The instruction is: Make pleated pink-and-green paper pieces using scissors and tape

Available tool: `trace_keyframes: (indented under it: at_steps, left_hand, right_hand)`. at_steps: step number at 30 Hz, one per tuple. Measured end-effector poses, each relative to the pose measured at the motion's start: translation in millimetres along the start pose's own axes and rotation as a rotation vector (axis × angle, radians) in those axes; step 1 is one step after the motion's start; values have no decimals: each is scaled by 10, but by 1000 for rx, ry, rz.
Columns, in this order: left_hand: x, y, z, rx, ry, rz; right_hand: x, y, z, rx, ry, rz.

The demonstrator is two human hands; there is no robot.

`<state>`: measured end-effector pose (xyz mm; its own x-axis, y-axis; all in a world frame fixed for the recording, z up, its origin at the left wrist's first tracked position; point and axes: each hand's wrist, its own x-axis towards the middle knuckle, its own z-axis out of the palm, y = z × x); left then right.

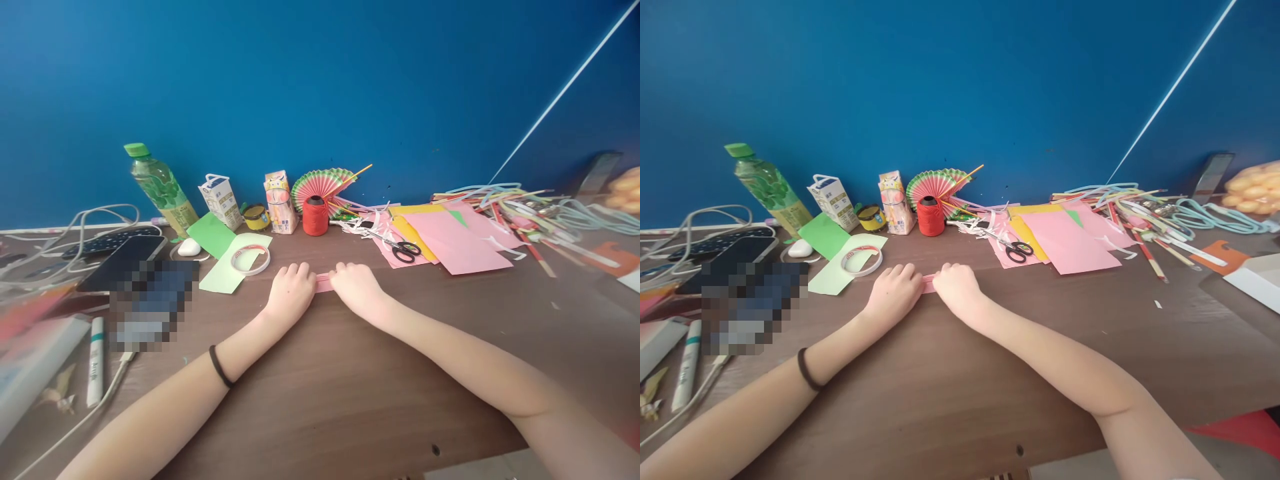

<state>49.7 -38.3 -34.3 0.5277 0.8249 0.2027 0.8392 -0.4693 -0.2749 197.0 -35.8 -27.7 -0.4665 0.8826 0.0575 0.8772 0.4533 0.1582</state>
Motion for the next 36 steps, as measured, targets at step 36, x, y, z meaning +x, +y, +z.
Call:
trace_keyframes:
  at_steps: [36]
  left_hand:
    - [98, -315, 123, -254, 57, 111]
  right_hand:
    - [189, 616, 248, 891, 62, -220]
